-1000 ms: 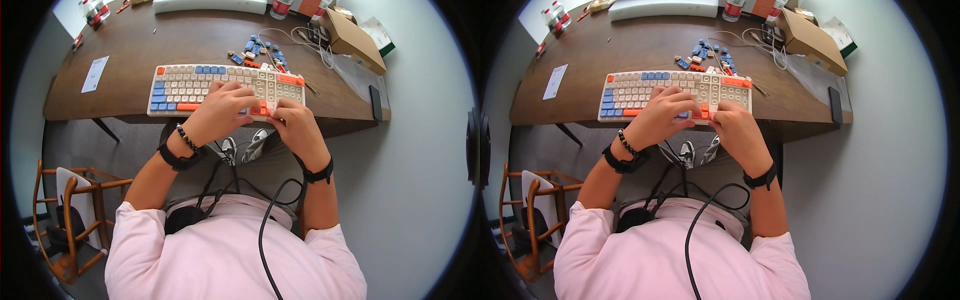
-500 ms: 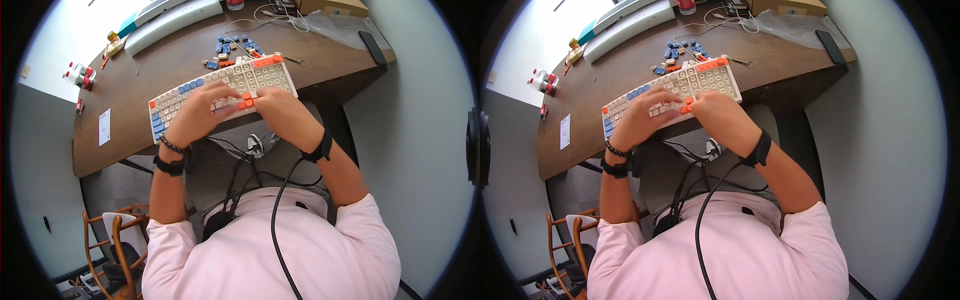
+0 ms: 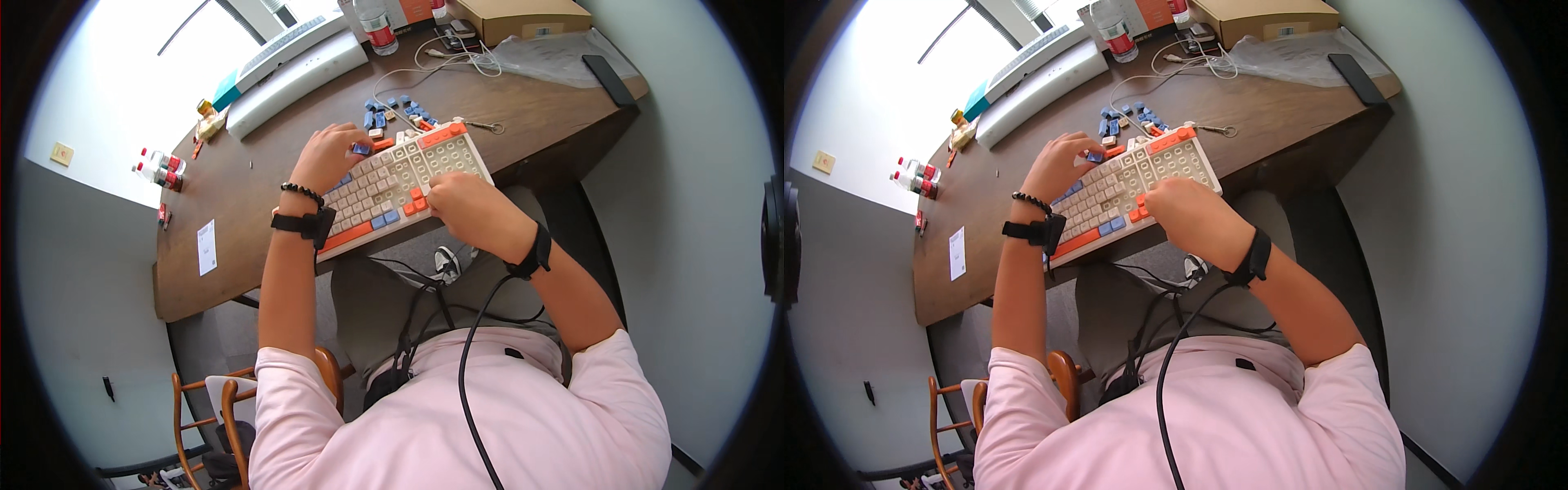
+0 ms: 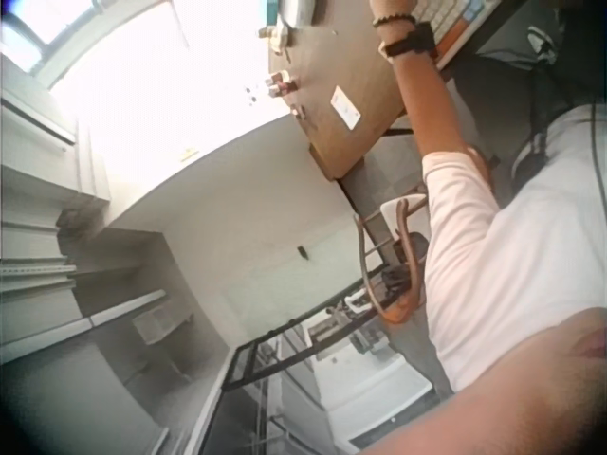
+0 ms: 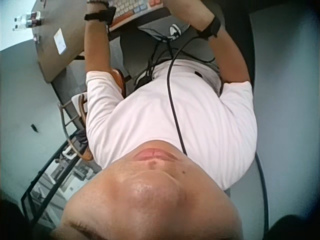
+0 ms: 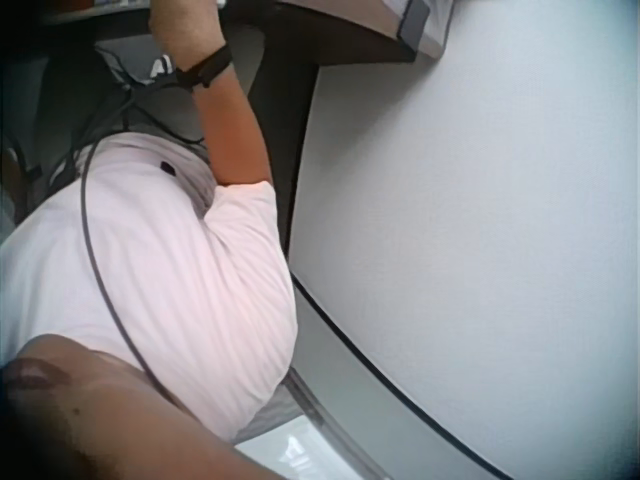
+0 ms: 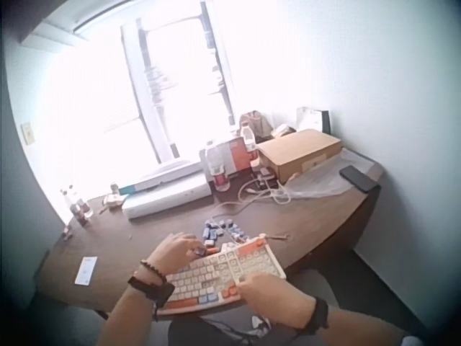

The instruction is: The person is placing keycaps onto a keyboard base by hand. They pick up various keycaps from the wooden desk and press them onto the switches of the keyboard.

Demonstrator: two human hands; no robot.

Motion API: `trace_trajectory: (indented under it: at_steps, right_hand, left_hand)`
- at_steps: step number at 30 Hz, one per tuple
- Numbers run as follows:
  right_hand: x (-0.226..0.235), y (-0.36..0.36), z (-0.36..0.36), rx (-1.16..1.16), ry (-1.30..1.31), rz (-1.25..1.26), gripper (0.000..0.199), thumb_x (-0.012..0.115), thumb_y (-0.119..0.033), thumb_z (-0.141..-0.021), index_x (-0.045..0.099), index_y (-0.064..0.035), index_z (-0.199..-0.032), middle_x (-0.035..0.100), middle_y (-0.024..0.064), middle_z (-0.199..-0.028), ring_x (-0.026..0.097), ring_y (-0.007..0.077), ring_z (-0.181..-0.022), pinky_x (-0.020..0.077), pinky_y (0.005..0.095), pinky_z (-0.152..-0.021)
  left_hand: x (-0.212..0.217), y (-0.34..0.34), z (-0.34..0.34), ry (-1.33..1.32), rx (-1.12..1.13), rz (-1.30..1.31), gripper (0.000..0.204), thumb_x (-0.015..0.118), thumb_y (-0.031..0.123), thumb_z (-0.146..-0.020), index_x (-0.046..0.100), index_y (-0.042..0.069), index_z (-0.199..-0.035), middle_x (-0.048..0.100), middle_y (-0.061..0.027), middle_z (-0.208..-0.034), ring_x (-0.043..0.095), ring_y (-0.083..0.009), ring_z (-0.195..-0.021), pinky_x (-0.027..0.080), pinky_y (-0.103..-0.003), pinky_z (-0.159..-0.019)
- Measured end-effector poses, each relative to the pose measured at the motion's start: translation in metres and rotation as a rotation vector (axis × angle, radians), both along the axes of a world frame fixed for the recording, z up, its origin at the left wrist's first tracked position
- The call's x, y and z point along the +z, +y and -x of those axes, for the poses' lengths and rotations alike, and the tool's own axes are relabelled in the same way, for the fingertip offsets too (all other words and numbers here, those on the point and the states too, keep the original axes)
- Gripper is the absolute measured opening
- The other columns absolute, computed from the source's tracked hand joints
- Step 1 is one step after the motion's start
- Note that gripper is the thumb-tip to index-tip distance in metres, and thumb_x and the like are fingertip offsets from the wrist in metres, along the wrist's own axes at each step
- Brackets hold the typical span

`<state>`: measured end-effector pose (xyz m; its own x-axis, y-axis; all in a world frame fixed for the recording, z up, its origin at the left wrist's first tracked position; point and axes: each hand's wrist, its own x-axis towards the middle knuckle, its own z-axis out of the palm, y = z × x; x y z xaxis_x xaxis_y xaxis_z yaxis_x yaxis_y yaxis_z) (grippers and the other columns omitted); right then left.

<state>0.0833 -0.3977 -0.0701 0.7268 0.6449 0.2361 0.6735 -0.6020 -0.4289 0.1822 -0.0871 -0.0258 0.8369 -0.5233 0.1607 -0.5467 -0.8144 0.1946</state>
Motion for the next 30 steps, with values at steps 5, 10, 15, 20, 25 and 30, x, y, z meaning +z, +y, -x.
trace_trajectory:
  at_steps: [5, 10, 15, 20, 25, 30]
  right_hand:
    - [0.001, -0.003, -0.002, -0.005, 0.008, -0.031, 0.017, 0.080, -0.006, -0.102, 0.080, 0.0043, -0.089, 0.076, 0.0210, -0.105, 0.078, 0.0441, -0.106, 0.0635, 0.0536, -0.098]
    - [0.008, -0.003, -0.002, 0.005, 0.044, -0.063, 0.017, 0.080, -0.008, -0.104, 0.080, 0.0044, -0.092, 0.076, 0.0210, -0.106, 0.078, 0.0449, -0.106, 0.0631, 0.0541, -0.097]
    - [0.021, -0.012, -0.008, 0.064, -0.012, -0.211, 0.016, 0.084, -0.011, -0.107, 0.080, 0.0039, -0.106, 0.077, 0.0195, -0.107, 0.077, 0.0404, -0.096, 0.0635, 0.0498, -0.091]
    - [0.055, -0.004, 0.003, 0.013, 0.125, -0.642, 0.023, 0.090, -0.008, -0.103, 0.078, 0.0005, -0.121, 0.074, 0.0141, -0.103, 0.077, 0.0266, -0.088, 0.0627, 0.0394, -0.080]
    - [0.056, 0.014, 0.012, 0.118, 0.109, -0.844, 0.045, 0.100, -0.010, -0.096, 0.078, -0.0059, -0.136, 0.073, 0.0056, -0.106, 0.075, 0.0128, -0.083, 0.0595, 0.0285, -0.075]
    - [0.055, 0.018, 0.012, 0.189, 0.037, -0.862, 0.039, 0.102, -0.006, -0.092, 0.083, -0.0050, -0.126, 0.075, 0.0058, -0.111, 0.077, 0.0131, -0.088, 0.0632, 0.0288, -0.078]
  left_hand:
    - [-0.005, 0.000, -0.010, 0.026, 0.033, 0.026, 0.031, 0.090, 0.006, -0.096, 0.090, 0.010, -0.127, 0.087, -0.0106, -0.120, 0.080, -0.0322, -0.106, 0.064, -0.046, -0.100]
    - [0.000, 0.009, 0.003, 0.005, 0.053, 0.252, 0.026, 0.088, 0.008, -0.103, 0.090, 0.009, -0.129, 0.086, -0.0106, -0.114, 0.082, -0.0265, -0.104, 0.063, -0.041, -0.098]
    - [0.017, -0.006, 0.052, 0.132, 0.143, 0.784, 0.031, 0.084, 0.007, -0.112, 0.086, 0.002, -0.143, 0.085, -0.0074, -0.118, 0.079, -0.0136, -0.110, 0.063, -0.031, -0.097]
    - [0.014, -0.029, 0.115, 0.452, 0.068, 1.277, 0.046, 0.081, 0.011, -0.118, 0.072, -0.004, -0.160, 0.081, -0.0080, -0.135, 0.074, -0.0097, -0.115, 0.061, -0.027, -0.098]
    - [0.005, -0.049, 0.144, 0.651, 0.016, 1.524, 0.043, 0.081, 0.014, -0.118, 0.070, -0.003, -0.157, 0.080, -0.0087, -0.141, 0.073, -0.0100, -0.116, 0.060, -0.028, -0.098]
    - [0.004, -0.055, 0.146, 0.653, -0.009, 1.532, 0.031, 0.078, 0.012, -0.120, 0.072, -0.001, -0.148, 0.082, -0.0075, -0.132, 0.073, -0.0093, -0.111, 0.062, -0.028, -0.096]
